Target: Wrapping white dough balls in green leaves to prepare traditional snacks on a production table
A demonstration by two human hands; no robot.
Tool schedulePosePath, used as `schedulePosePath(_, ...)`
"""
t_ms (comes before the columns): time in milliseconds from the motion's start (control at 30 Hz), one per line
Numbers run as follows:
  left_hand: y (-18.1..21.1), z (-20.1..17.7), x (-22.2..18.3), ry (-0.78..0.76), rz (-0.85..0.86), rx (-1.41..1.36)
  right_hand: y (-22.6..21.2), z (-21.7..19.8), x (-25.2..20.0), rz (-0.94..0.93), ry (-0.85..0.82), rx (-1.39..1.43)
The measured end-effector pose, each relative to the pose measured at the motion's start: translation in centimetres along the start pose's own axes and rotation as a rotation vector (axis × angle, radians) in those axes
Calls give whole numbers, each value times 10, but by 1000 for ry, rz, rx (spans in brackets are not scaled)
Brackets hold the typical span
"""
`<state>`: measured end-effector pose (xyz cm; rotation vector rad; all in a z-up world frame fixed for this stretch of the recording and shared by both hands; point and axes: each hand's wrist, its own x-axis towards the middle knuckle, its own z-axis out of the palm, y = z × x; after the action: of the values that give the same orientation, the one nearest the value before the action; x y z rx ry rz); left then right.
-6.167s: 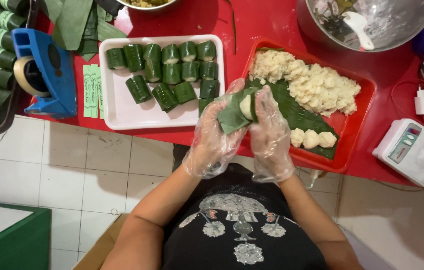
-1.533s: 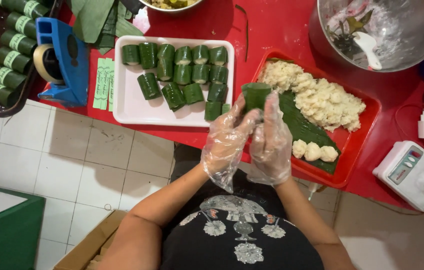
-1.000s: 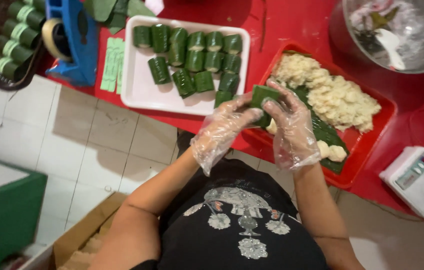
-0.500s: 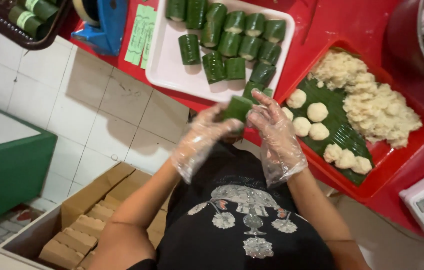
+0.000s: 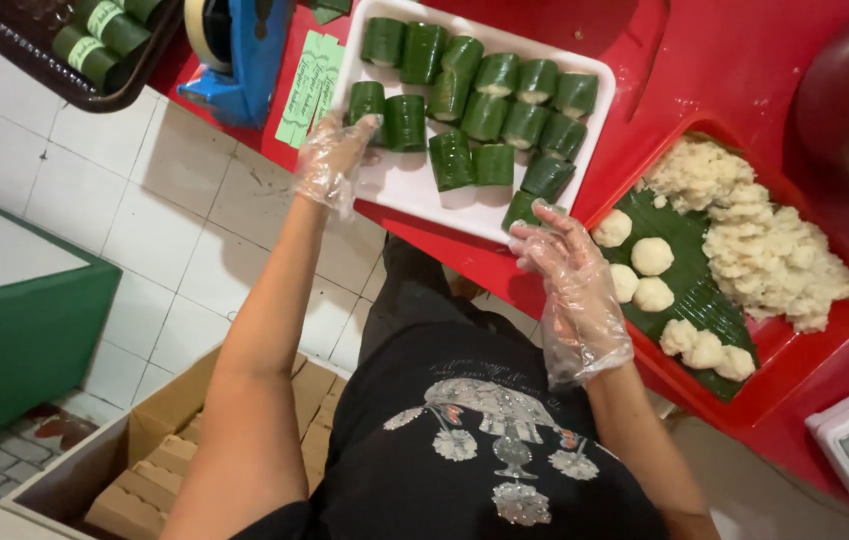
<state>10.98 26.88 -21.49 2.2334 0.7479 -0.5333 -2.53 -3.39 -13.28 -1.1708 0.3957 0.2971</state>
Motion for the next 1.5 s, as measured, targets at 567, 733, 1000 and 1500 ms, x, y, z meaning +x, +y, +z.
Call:
schedulePosePath(567,9,-13,1,267,367,391,-19,12,2,146,136,-93)
schedulePosePath(733,-2,-17,8,345,422,415,-17,6,-5,118,118,-125)
schedulePosePath(1000,-10,-42,-46,453,561,273,-49,-22,-24,134,232,-126)
schedulePosePath(1500,28,-6,-130,-14,467,-606,-4,-174,-10,-407,235,-1329)
